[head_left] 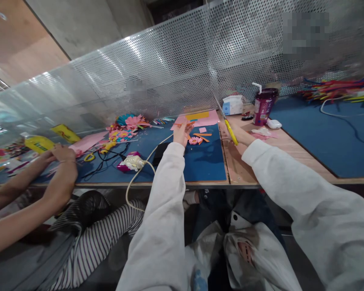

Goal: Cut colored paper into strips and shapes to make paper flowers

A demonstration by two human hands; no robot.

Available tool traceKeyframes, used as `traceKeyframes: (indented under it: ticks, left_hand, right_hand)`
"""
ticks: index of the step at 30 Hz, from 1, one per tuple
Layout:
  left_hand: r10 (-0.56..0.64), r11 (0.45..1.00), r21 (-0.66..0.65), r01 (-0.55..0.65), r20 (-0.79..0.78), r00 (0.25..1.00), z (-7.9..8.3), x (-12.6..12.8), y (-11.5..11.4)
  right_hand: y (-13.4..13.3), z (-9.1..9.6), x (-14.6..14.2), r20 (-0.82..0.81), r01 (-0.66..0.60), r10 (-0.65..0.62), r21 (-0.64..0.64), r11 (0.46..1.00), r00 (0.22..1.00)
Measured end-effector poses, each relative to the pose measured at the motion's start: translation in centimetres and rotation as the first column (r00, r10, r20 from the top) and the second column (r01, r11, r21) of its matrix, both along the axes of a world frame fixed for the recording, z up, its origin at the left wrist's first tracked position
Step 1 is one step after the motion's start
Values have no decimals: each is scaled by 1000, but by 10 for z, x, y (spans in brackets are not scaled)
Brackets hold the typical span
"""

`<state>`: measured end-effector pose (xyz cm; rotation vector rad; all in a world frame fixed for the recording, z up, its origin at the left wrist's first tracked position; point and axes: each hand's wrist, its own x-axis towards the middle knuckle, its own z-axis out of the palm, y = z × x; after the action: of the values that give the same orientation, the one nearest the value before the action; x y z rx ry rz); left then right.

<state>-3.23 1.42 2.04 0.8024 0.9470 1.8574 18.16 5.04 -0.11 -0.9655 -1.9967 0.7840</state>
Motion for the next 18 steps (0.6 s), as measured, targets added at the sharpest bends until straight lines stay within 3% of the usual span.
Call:
traceKeyframes:
  ticks: [2,4,7,10,18]
  left_hand:
    - [4,1000,-18,-5,-59,998,-3,-1,2]
    - [30,999,-22,-33,-116,993,-5,-2,5]
    - [78,996,-19,-84,-206,975,-10,-6,8]
    - [130,991,11,-132,-281,951,-14,-9,11]
    - [161,986,24,-165,-398,903,-19,-10,11]
  right_hand:
    - [-6,5,-1,-2,21,-20,82,996,1000]
    - [-13,11,-1,61,36,-40,75,997,997]
    - [-18,15,0,178,94,-74,-109,990,981]
    - [-14,15,5,271,150,-62,-317,937,960]
    - [-19,25,14,317,56,89,-421,905,944]
